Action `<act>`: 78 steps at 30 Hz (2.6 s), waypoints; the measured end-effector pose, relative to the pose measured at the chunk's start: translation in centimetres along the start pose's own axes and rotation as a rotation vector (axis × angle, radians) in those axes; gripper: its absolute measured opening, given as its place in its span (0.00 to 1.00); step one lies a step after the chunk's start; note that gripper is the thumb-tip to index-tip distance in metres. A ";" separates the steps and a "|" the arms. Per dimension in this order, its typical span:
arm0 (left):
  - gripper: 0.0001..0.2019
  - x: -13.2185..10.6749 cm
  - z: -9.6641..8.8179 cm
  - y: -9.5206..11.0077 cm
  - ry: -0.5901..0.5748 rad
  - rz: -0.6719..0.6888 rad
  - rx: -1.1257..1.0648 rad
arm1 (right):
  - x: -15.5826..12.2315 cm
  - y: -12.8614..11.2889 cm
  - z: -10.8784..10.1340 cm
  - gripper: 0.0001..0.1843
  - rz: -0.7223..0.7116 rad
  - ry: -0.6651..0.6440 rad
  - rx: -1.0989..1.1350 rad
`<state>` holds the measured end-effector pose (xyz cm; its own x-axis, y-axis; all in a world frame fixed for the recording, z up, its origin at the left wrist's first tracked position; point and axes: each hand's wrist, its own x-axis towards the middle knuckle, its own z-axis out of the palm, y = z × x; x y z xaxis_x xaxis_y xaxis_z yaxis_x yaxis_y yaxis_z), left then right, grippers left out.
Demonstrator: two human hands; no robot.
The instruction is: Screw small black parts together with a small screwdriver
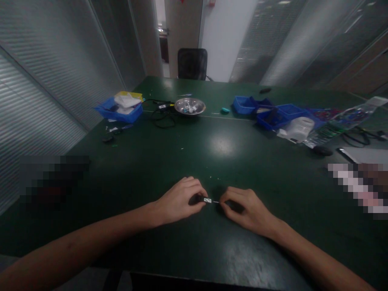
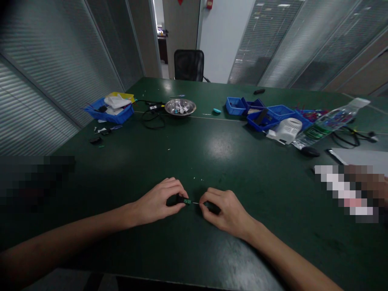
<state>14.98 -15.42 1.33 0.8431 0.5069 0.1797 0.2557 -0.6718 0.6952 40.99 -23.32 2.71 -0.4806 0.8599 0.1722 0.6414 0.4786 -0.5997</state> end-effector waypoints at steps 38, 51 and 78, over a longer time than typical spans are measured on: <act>0.12 -0.7 -0.6 1.0 -0.093 0.240 0.279 | -0.1 0.2 0.3 0.12 0.225 0.308 0.280; 0.16 -4.0 -14.9 -16.2 0.343 -0.453 0.660 | -0.3 0.2 0.2 0.12 0.228 0.280 0.263; 0.19 -8.3 -18.5 -21.9 0.803 -0.660 0.684 | -0.4 0.3 0.3 0.12 0.227 0.252 0.260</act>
<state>-6.38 5.05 -2.52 -0.0062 0.8794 0.4760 0.9175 -0.1843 0.3524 41.19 -23.56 2.20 -0.1633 0.9701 0.1794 0.5262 0.2395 -0.8159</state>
